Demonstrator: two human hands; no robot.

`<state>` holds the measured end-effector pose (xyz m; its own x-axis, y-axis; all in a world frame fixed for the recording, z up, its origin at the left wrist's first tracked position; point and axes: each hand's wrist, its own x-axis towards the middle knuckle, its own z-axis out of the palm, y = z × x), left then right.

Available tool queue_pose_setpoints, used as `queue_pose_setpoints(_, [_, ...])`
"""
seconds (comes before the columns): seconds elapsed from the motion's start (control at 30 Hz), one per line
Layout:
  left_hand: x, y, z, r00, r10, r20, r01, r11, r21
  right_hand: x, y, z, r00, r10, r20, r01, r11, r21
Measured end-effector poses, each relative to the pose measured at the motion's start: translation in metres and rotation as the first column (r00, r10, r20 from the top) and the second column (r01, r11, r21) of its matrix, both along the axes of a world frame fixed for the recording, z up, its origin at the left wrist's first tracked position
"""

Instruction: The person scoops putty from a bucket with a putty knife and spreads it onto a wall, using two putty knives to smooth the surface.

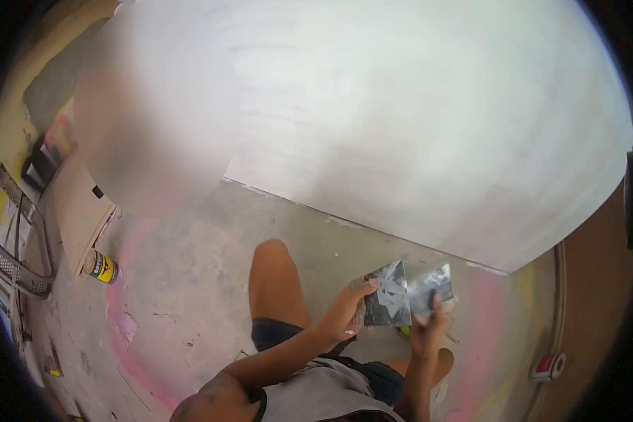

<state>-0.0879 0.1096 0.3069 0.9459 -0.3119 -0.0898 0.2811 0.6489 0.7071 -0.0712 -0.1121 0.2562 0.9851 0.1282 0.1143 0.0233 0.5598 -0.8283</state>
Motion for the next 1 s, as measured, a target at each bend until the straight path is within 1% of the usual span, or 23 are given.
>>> queue_pose_setpoints(0.03, [-0.005, 0.002, -0.015, 1.000, 0.003, -0.003, -0.003, 1.000, -0.001, -0.010, -0.002, 0.009, 0.930, 0.346, -0.121, -0.170, 0.699, 0.695])
queue_pose_setpoints(0.07, [-0.007, -0.002, -0.028, 0.881, 0.174, 0.439, -0.339, 0.880, 0.332, -0.017, 0.001, 0.011, 0.930, 0.347, -0.121, -0.171, 0.700, 0.693])
queue_pose_setpoints(0.1, [-0.002, -0.004, -0.033, 0.563, 0.102, 0.820, -0.708, 0.571, 0.415, -0.020, 0.008, 0.011, 0.927, 0.284, -0.244, -0.069, 0.771, 0.634])
queue_pose_setpoints(0.13, [-0.001, -0.006, -0.019, 0.550, 0.094, 0.830, -0.711, 0.574, 0.406, -0.021, 0.016, 0.011, 0.910, 0.207, -0.358, 0.031, 0.828, 0.560])
queue_pose_setpoints(0.17, [-0.007, -0.013, -0.003, 0.912, 0.112, 0.394, -0.298, 0.841, 0.451, -0.020, 0.024, 0.012, 0.877, 0.121, -0.465, 0.129, 0.873, 0.470])
queue_pose_setpoints(0.2, [-0.011, -0.014, 0.012, 0.987, -0.087, -0.137, 0.115, 0.971, 0.211, -0.015, 0.033, 0.014, 0.882, 0.118, -0.456, 0.130, 0.870, 0.475])
queue_pose_setpoints(0.23, [-0.014, -0.011, 0.018, 0.987, -0.092, -0.135, 0.120, 0.969, 0.215, -0.014, 0.042, 0.015, 0.847, -0.347, -0.402, 0.411, 0.908, 0.081])
queue_pose_setpoints(0.27, [-0.014, -0.009, 0.022, 0.992, -0.053, -0.112, 0.073, 0.981, 0.178, -0.011, 0.048, 0.017, 0.677, -0.717, -0.164, 0.666, 0.692, -0.278])
queue_pose_setpoints(0.33, [-0.004, -0.007, 0.024, 0.998, -0.017, -0.063, 0.024, 0.992, 0.121, -0.019, 0.068, 0.016, 0.656, -0.755, 0.007, 0.719, 0.627, 0.301])
queue_pose_setpoints(0.4, [0.006, 0.007, 0.026, 0.979, 0.045, -0.199, -0.034, 0.997, 0.063, -0.020, 0.025, -0.109, 0.410, -0.781, 0.472, 0.867, 0.494, 0.066])
queue_pose_setpoints(0.43, [0.010, 0.010, 0.027, 0.961, 0.071, -0.266, -0.062, 0.997, 0.042, -0.020, 0.035, -0.097, 0.397, -0.786, 0.475, 0.872, 0.485, 0.073])
queue_pose_setpoints(0.5, [0.014, 0.016, 0.026, 0.985, 0.071, -0.158, -0.059, 0.995, 0.078, -0.016, 0.063, -0.064, 0.589, -0.700, 0.404, 0.804, 0.455, -0.384])
queue_pose_setpoints(0.57, [0.023, 0.021, 0.006, 0.997, 0.069, -0.032, -0.065, 0.992, 0.110, -0.002, 0.053, -0.038, 0.869, -0.487, -0.084, 0.494, 0.861, 0.121])
queue_pose_setpoints(0.6, [0.031, 0.026, -0.027, 0.936, -0.352, -0.011, 0.314, 0.849, -0.426, 0.007, 0.034, -0.039, 0.969, -0.212, -0.124, 0.244, 0.895, 0.373])
queue_pose_setpoints(0.63, [0.030, 0.030, -0.050, 0.726, -0.656, 0.207, 0.519, 0.324, -0.791, 0.023, 0.027, -0.047, 0.977, 0.104, 0.185, -0.194, 0.794, 0.575])
queue_pose_setpoints(0.67, [0.018, 0.031, -0.062, 0.718, -0.663, 0.213, 0.530, 0.322, -0.784, 0.021, 0.033, -0.045, 0.976, 0.096, 0.196, -0.194, 0.794, 0.576])
queue_pose_setpoints(0.7, [0.008, 0.030, -0.072, 0.828, -0.560, 0.041, 0.432, 0.588, -0.684, 0.017, 0.046, -0.040, 0.990, -0.137, -0.018, 0.137, 0.954, 0.268])
queue_pose_setpoints(0.73, [0.006, 0.028, -0.073, 0.914, -0.395, -0.094, 0.293, 0.801, -0.522, 0.013, 0.059, -0.032, 0.898, -0.420, -0.129, 0.406, 0.906, -0.122])
queue_pose_setpoints(0.77, [0.008, 0.025, -0.065, 0.916, -0.394, -0.078, 0.301, 0.801, -0.518, 0.004, 0.075, -0.008, 0.821, -0.514, 0.247, 0.569, 0.703, -0.427])
queue_pose_setpoints(0.87, [0.001, 0.019, -0.038, 0.977, -0.151, -0.148, 0.176, 0.969, 0.172, 0.010, 0.036, -0.007, 0.919, -0.394, 0.016, 0.385, 0.889, -0.248])
queue_pose_setpoints(0.93, [0.003, 0.025, -0.044, 0.955, -0.158, -0.251, 0.173, 0.984, 0.038, 0.029, 0.027, 0.001, 0.889, -0.455, -0.051, 0.457, 0.890, 0.016])
queue_pose_setpoints(0.97, [0.007, 0.035, -0.057, 0.890, -0.422, -0.172, 0.331, 0.857, -0.395, 0.040, 0.009, -0.014, 0.950, -0.311, -0.038, 0.311, 0.923, 0.227])
queue_pose_setpoints(1.0, [0.010, 0.042, -0.074, 0.787, -0.617, 0.001, 0.419, 0.533, -0.735, 0.039, -0.001, -0.024, 0.985, -0.173, 0.002, 0.156, 0.891, 0.427])
